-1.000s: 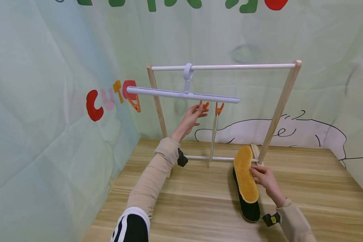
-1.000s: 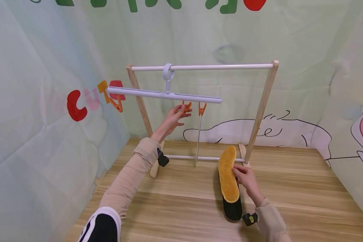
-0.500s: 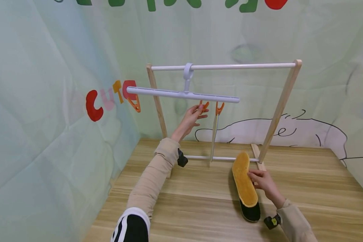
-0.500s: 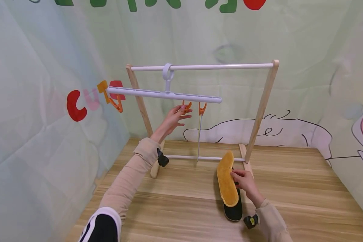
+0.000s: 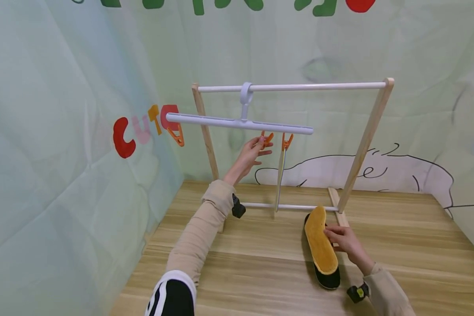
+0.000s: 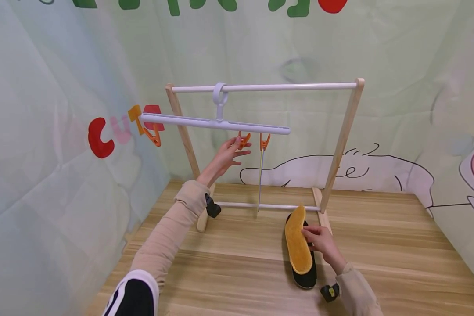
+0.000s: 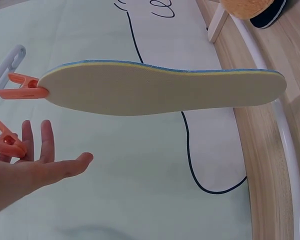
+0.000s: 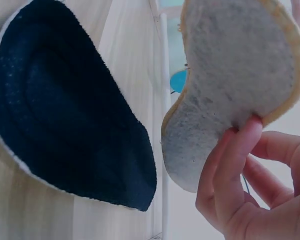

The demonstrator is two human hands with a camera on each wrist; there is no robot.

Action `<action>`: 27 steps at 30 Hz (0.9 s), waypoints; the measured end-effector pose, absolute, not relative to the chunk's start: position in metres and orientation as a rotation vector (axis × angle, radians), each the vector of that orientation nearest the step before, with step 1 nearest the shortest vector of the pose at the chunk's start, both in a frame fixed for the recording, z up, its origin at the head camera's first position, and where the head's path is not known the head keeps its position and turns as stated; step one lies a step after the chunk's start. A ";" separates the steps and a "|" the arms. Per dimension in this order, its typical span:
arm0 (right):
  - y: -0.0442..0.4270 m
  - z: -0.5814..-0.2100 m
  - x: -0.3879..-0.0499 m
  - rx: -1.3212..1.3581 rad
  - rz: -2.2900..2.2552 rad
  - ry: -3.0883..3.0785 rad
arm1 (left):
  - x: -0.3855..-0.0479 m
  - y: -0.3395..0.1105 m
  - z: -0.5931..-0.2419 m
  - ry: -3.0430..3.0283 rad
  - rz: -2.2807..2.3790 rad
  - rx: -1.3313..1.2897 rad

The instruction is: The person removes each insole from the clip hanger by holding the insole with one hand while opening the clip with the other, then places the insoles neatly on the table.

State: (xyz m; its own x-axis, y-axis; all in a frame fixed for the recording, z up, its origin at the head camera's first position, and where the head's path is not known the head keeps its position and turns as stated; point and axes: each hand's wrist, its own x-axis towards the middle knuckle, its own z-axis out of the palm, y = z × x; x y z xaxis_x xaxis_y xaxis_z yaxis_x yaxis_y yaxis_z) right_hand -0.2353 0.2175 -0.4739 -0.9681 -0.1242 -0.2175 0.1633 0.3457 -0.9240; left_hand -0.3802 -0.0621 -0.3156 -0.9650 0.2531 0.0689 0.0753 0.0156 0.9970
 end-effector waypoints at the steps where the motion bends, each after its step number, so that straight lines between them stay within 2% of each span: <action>1: 0.218 -0.474 -0.235 0.034 -1.662 2.359 | -0.381 -0.062 -0.316 2.143 2.091 0.349; 27: 0.223 -0.483 -0.232 0.020 -1.535 2.394 | -0.378 -0.064 -0.320 2.040 2.156 0.319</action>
State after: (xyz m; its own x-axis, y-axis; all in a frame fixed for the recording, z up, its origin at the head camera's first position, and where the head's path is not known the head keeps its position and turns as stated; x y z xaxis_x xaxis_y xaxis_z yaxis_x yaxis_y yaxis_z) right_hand -0.2319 0.2227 -0.4831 -0.9558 -0.1467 -0.2550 0.1704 0.4302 -0.8865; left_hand -0.3781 -0.0643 -0.3198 -0.9651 0.2575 0.0472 0.0329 -0.0594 0.9977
